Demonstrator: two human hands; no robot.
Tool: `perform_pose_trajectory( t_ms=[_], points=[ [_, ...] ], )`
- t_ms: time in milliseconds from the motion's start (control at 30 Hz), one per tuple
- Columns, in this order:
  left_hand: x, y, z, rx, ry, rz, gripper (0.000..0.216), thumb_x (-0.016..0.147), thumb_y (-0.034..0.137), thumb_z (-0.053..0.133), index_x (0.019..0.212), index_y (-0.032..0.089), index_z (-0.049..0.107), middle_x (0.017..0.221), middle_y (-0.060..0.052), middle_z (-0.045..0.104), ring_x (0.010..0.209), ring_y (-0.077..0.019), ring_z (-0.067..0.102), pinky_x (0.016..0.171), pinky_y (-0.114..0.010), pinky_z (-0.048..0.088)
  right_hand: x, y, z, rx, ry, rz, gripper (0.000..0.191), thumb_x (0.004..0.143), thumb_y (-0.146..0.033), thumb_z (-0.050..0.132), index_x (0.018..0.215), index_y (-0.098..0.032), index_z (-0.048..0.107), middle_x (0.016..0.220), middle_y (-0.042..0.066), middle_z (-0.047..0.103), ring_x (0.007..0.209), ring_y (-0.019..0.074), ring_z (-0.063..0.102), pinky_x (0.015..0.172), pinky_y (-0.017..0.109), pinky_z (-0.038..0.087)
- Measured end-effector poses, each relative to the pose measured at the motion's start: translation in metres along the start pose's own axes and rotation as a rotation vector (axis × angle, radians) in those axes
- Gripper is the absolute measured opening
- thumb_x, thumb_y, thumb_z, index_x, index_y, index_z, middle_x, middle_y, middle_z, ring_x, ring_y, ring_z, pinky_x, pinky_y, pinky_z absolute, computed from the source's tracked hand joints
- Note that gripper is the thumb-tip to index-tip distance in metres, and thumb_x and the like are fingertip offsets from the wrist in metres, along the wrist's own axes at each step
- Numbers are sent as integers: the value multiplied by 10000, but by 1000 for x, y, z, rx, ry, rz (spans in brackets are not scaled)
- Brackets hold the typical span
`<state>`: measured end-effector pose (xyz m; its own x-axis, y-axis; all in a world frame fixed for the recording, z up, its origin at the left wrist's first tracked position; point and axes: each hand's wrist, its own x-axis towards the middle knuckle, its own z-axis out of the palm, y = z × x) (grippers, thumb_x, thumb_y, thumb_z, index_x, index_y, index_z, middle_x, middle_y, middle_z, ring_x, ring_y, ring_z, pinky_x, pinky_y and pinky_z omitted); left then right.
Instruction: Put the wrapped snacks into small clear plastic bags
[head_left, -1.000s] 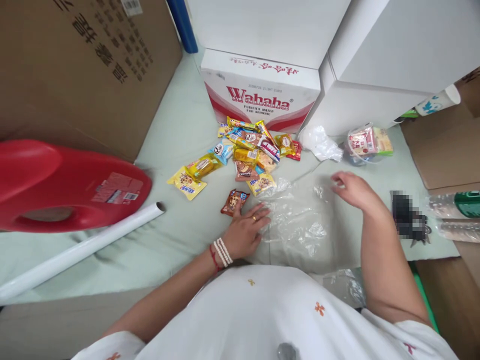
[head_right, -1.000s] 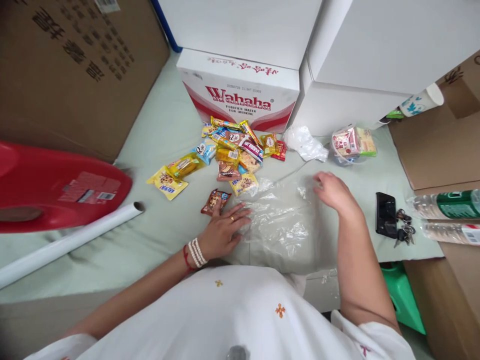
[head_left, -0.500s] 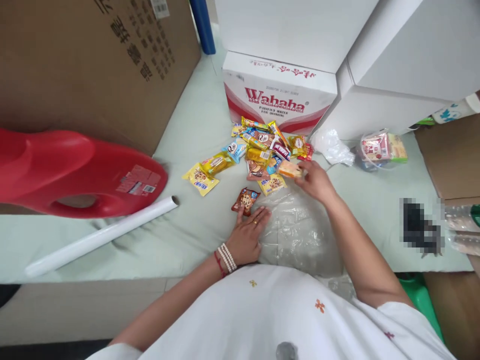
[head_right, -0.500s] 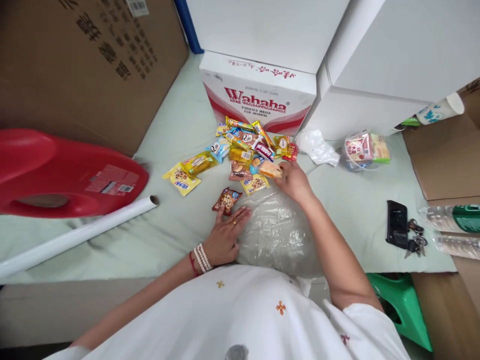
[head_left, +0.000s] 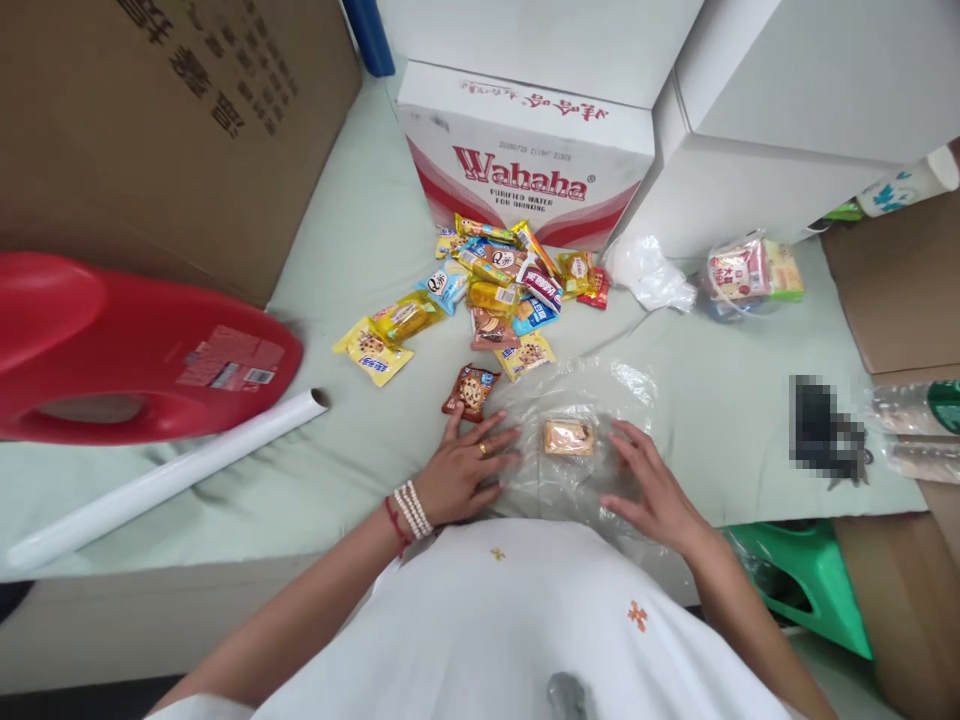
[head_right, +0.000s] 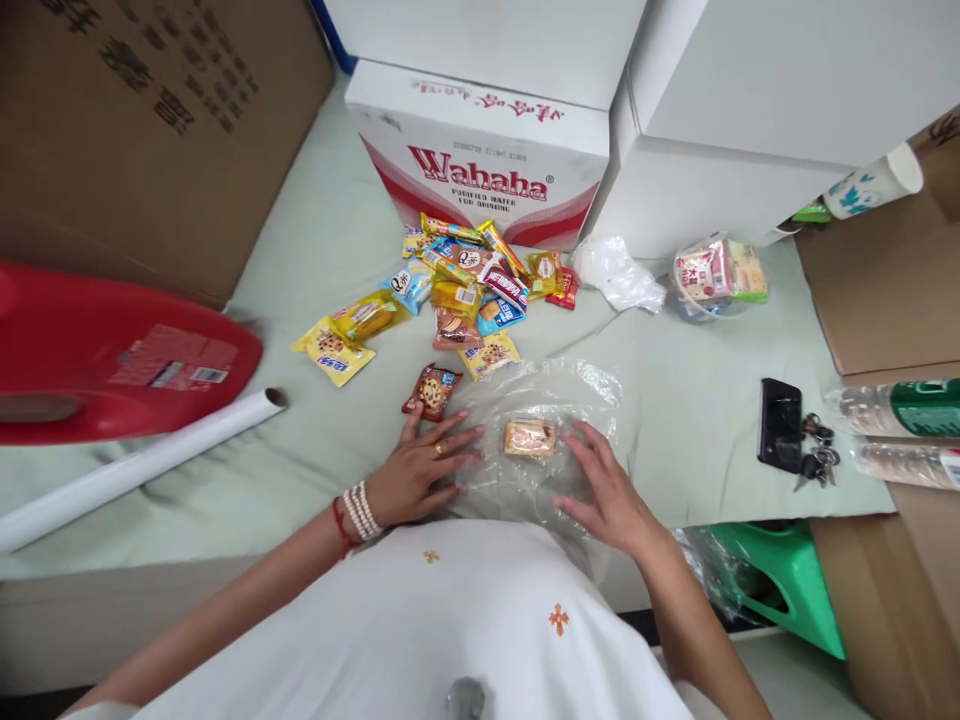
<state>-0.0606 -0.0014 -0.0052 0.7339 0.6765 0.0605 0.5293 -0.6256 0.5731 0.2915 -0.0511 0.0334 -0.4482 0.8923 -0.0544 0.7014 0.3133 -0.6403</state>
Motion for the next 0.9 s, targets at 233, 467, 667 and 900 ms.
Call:
perform_pose_trajectory(
  t_ms=[233,467,667,900],
  points=[
    [8,5,10,-6,173,-130,194,996,319,571,922,267,743,1260,-39,774,1409,-301,550,1264,-663,-3,-51,13,6,-70,117,-101,249,1006,-198,577,1194,-273,720,1369,120,646,1257,296,578,1021,507,538],
    [25,12,12,-12,367,-343,244,1015,315,508,919,233,716,1009,-47,799,1122,-247,697,1210,-593,227,16,29,-46,272,64,171,317,1044,-446,522,955,-217,722,805,35,690,740,174,632,693,286,508],
    [43,11,24,153,517,-620,122,886,322,643,891,215,702,948,-103,725,1021,-332,623,940,-522,447,78,53,-59,-217,-21,387,276,968,-374,579,1090,-194,750,893,94,714,818,242,614,726,329,484],
    [43,14,20,137,692,-360,302,858,153,552,1117,198,700,1127,-125,664,1061,-292,590,956,-468,449,145,34,-32,-334,82,121,720,928,-380,670,1555,-92,466,1393,204,606,1381,380,423,1148,487,377]
  ],
)
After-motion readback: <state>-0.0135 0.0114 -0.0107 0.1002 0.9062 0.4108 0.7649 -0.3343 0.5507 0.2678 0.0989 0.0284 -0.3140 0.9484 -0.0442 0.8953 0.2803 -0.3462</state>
